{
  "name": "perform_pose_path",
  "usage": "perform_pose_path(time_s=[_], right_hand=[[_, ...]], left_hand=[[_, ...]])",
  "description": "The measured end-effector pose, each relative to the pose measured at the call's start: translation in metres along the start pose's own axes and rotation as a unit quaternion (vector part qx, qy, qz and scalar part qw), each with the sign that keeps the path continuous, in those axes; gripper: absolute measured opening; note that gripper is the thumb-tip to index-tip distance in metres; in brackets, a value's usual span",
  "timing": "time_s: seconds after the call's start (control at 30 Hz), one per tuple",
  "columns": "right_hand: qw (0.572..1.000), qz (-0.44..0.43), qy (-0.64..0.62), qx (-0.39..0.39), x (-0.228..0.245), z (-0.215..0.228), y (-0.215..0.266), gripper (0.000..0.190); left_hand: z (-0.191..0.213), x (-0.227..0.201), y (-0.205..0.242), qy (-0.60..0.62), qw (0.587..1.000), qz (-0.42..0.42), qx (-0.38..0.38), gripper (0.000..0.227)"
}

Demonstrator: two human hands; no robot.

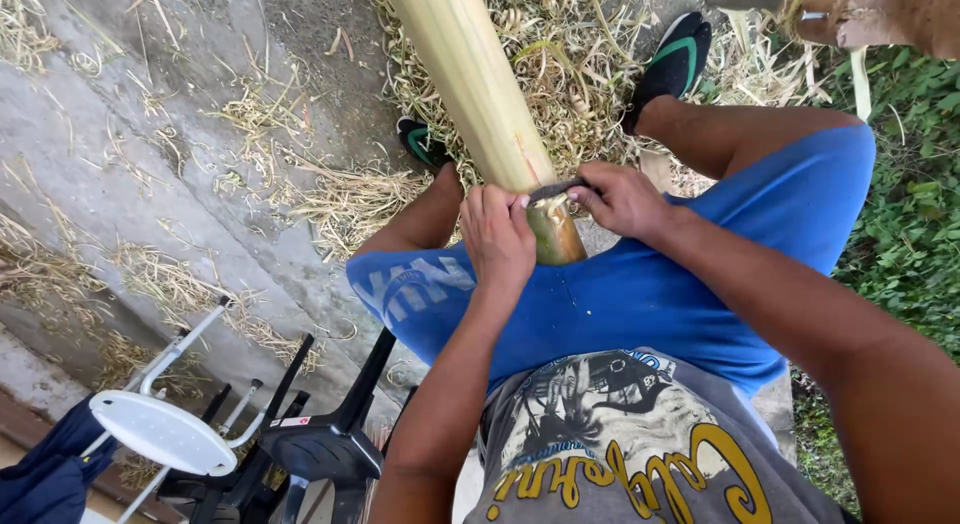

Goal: Shave the outer layer of a bamboo stalk using a curved blade.

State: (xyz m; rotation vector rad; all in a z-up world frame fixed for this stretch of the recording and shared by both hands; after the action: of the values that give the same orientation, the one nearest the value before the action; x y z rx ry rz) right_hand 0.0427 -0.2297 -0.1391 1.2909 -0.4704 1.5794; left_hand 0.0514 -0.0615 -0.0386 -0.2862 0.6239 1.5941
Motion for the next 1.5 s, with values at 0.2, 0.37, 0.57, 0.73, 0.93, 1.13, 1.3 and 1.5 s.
perform_pose_path(time_s=[0.2, 0.37, 0.57, 0.73, 0.93, 1.13, 1.3, 1.5], right_hand=[[0.999, 0.018, 0.035, -0.018, 0.018, 0.018, -0.040, 0.027], [0.988, 0.056, -0.004, -0.141, 0.017, 0.030, -0.097, 0.030], [0.988, 0.039, -0.024, -0.149, 0.008, 0.021, -0.092, 0.031], [0.995, 0.001, -0.005, -0.104, -0.001, 0.004, -0.023, 0.036], [0.999, -0.013, -0.022, 0.034, -0.003, -0.010, 0.019, 0.030], [1.000, -0.022, -0.015, -0.012, 0.001, 0.006, -0.045, 0.023], [0.990, 0.044, -0.014, -0.134, 0.014, 0.028, -0.099, 0.030], [0.988, 0.019, -0.028, -0.148, 0.016, 0.021, -0.082, 0.028]], left_hand=[[0.001, 0.017, -0.024, 0.013, 0.996, -0.063, -0.059, 0.017], [0.031, -0.002, -0.110, -0.070, 0.992, -0.092, -0.053, 0.018], [0.011, 0.015, -0.098, -0.128, 0.987, -0.093, -0.031, 0.019], [-0.010, 0.007, -0.040, -0.079, 0.993, 0.002, 0.082, 0.022], [-0.006, 0.001, 0.021, -0.031, 0.999, 0.014, 0.033, 0.014], [0.006, 0.007, -0.044, -0.050, 0.998, -0.032, 0.001, 0.015], [0.026, -0.004, -0.123, -0.097, 0.991, -0.091, 0.008, 0.016], [0.028, -0.018, -0.105, -0.117, 0.983, -0.136, -0.027, 0.017]])
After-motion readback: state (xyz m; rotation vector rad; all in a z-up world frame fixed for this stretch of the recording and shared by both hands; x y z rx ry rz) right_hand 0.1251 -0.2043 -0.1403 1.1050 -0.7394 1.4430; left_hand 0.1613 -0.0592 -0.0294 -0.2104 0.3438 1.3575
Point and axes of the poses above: each hand's wrist, its own y-axis away from the middle knuckle, its own z-axis out of the back of the hand, x = y × z, the point moved 9 cm from there along -y, towards the middle knuckle, and after that the axes turned 4 degrees about -z, right-handed, at the moved point
